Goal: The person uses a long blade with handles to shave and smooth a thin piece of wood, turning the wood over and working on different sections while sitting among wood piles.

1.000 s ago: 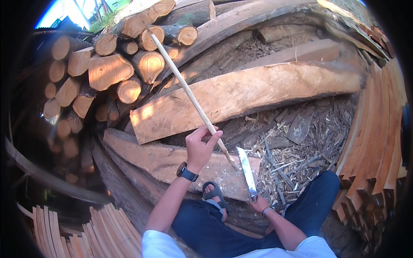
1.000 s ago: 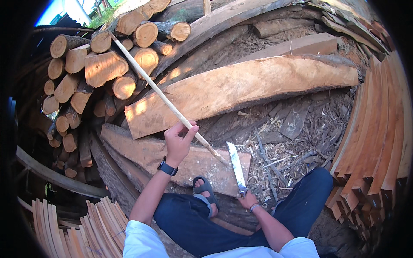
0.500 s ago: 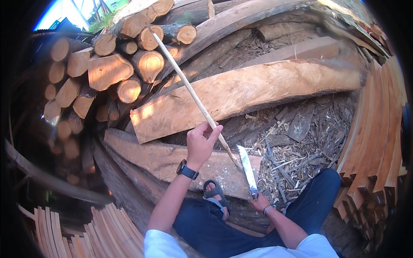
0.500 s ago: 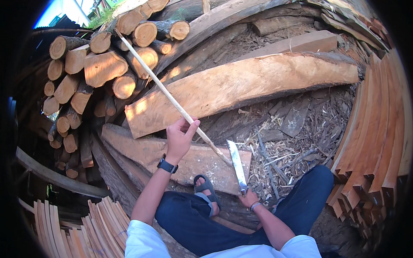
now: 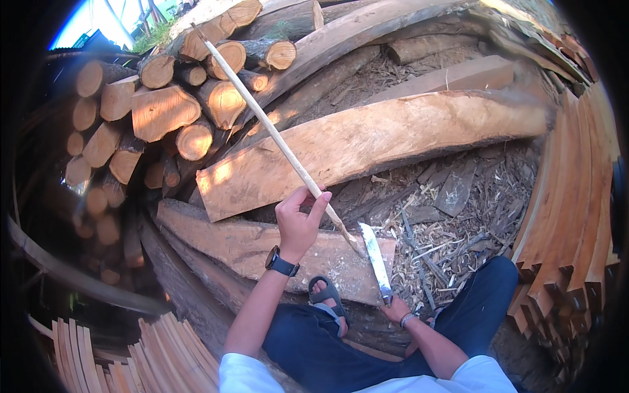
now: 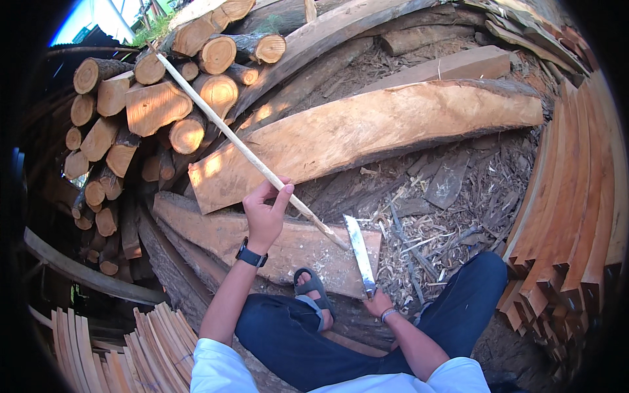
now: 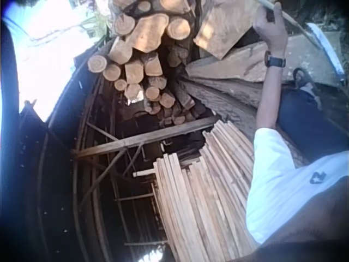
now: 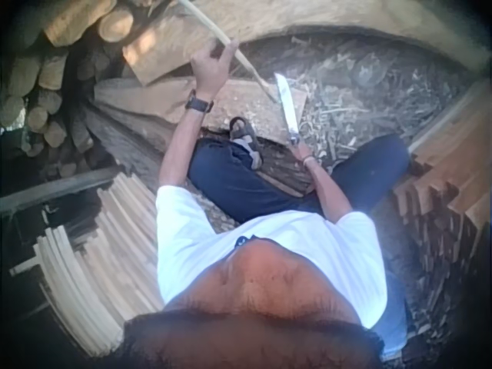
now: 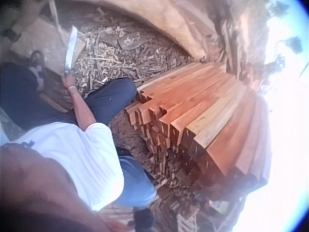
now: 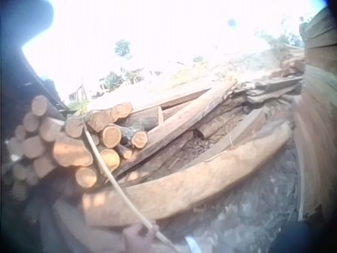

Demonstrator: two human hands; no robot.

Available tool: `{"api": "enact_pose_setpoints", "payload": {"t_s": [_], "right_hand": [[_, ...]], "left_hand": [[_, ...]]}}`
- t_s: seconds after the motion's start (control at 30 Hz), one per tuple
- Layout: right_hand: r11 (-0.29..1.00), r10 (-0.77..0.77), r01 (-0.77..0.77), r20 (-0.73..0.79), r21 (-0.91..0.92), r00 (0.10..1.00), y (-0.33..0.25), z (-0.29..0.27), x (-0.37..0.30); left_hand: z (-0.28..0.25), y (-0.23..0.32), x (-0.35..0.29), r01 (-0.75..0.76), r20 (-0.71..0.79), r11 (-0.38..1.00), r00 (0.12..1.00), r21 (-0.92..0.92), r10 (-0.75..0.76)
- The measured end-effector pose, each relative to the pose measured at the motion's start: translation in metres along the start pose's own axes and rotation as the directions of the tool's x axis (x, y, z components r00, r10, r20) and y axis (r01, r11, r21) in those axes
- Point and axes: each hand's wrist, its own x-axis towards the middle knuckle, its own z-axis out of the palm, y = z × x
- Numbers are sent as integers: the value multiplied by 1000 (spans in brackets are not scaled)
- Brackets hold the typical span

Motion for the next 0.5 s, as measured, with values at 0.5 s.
{"api": "enact_pose_setpoints", "payload": {"t_s": [0.5], "right_hand": [[999,30,-29,0,-12,1000,0,2,2]], "left_hand": [[-2,-3,4,26,-85,989,996,-144,-38]]}}
